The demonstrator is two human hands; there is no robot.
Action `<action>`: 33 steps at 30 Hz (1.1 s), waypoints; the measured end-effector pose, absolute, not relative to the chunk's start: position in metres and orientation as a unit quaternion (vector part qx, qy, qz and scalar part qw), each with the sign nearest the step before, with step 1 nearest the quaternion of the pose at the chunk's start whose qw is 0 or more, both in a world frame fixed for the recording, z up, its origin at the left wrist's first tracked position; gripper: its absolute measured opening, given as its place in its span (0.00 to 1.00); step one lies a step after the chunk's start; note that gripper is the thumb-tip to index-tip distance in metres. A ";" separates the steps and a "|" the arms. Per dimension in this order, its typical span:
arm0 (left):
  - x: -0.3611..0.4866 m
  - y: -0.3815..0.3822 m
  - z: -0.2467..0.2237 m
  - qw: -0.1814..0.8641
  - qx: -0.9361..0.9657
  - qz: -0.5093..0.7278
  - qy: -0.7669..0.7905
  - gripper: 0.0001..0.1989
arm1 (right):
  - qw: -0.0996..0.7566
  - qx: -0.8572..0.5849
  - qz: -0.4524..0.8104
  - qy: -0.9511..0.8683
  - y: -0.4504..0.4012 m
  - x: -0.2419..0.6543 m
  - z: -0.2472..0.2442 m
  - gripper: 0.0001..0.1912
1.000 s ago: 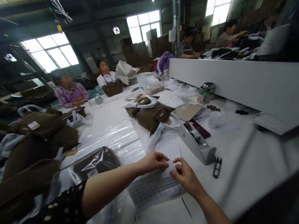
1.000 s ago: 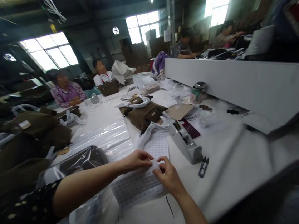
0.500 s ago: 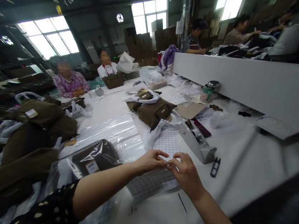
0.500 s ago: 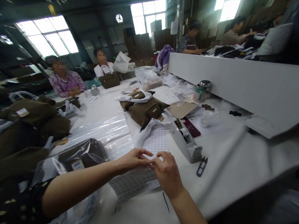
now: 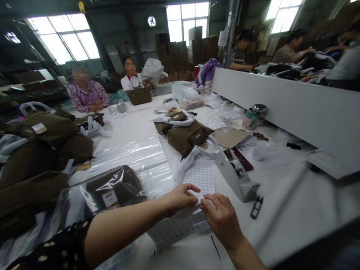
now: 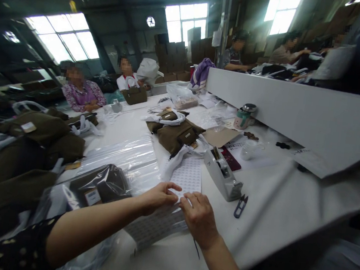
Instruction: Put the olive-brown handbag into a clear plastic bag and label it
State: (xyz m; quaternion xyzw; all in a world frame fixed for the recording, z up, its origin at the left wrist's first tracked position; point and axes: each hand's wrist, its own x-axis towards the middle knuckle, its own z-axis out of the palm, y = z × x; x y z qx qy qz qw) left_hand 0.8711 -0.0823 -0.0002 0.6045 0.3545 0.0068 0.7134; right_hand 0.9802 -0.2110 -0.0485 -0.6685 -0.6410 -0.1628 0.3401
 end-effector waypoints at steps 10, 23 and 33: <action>0.868 -0.089 -0.005 0.696 0.581 0.012 0.421 0.20 | 0.368 -0.666 -0.173 -0.626 -0.213 0.976 -0.055 0.04; 0.830 -0.028 0.026 0.450 0.823 0.151 0.311 0.19 | 0.610 -0.673 0.277 -0.315 -0.207 0.966 -0.043 0.16; 0.586 -0.049 0.009 0.194 0.889 0.219 0.352 0.09 | 0.482 -0.591 0.476 -0.438 -0.115 0.874 -0.009 0.18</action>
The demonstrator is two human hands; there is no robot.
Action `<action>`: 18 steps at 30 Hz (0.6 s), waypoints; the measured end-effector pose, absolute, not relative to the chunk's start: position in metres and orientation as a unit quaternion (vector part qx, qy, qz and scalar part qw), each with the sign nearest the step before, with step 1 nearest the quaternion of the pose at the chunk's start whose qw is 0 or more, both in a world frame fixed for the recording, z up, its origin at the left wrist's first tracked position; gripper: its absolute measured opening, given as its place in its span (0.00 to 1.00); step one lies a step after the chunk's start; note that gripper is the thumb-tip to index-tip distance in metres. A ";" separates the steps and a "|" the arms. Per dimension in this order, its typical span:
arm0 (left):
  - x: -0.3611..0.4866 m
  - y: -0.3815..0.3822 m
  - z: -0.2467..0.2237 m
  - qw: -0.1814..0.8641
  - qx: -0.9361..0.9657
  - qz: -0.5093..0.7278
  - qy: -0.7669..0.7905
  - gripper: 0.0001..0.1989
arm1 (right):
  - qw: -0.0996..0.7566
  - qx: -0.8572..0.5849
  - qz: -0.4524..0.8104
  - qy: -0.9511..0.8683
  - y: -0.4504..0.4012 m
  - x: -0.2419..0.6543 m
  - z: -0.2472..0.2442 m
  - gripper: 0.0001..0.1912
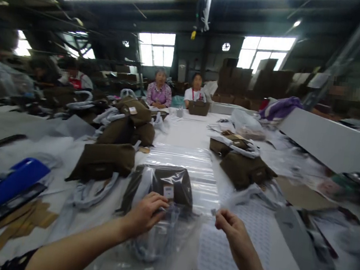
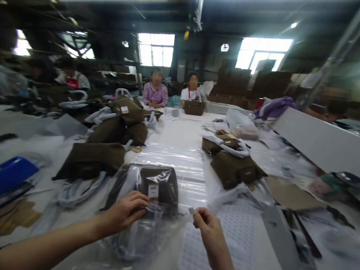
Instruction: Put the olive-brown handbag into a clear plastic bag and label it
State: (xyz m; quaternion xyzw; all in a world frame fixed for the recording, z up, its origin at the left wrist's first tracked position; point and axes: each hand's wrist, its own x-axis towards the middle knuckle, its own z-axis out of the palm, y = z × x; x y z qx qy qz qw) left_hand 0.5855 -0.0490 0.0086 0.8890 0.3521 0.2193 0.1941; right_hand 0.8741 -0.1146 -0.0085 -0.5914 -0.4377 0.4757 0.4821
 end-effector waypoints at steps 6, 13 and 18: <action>0.499 -0.030 -0.022 0.112 0.812 0.279 0.501 0.15 | 0.378 -0.494 0.557 -0.550 -0.016 0.755 0.038 0.18; 0.498 0.009 -0.050 0.105 0.808 0.220 0.537 0.23 | 0.173 -0.536 0.492 -0.663 0.092 0.640 0.046 0.07; 0.506 0.007 -0.056 0.126 0.821 0.207 0.517 0.27 | 0.094 -0.607 0.416 -0.670 0.129 0.620 0.026 0.06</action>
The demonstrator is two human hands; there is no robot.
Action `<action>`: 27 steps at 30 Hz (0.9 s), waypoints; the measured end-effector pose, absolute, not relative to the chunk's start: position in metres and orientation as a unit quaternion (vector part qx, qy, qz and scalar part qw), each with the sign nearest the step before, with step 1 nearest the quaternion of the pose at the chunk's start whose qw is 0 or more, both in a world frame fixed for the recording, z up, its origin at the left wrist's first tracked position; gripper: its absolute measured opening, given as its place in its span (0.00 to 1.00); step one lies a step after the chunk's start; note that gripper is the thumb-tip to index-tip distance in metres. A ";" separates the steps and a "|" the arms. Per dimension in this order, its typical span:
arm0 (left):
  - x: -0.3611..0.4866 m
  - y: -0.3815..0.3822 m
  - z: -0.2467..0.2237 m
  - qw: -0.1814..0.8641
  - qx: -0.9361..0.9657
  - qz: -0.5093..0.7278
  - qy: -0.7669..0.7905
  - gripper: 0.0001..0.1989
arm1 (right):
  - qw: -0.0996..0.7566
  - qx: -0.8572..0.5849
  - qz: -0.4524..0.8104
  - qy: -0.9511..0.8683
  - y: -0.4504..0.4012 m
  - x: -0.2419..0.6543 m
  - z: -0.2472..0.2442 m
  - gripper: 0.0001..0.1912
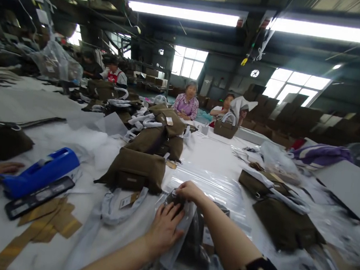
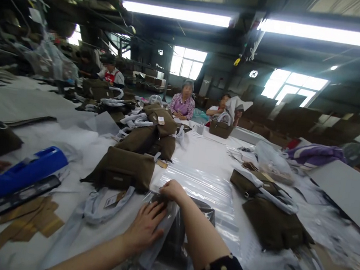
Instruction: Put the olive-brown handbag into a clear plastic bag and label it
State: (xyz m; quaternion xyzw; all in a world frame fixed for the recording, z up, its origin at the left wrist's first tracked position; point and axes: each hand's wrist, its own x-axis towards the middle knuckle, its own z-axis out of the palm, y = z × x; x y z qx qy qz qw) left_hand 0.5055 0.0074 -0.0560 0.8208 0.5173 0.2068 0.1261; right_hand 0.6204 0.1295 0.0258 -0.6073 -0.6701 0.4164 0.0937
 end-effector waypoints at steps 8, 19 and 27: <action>0.502 0.010 -0.055 0.140 0.821 0.202 0.514 0.28 | 0.055 -0.630 0.383 -0.673 0.139 0.631 0.011 0.05; 0.507 0.012 -0.055 0.162 0.809 0.204 0.527 0.28 | 0.060 -0.692 0.241 -0.678 0.137 0.621 -0.005 0.16; 0.454 0.004 -0.016 0.175 0.781 0.315 0.510 0.17 | 0.280 -0.627 0.204 -0.698 0.123 0.649 0.035 0.23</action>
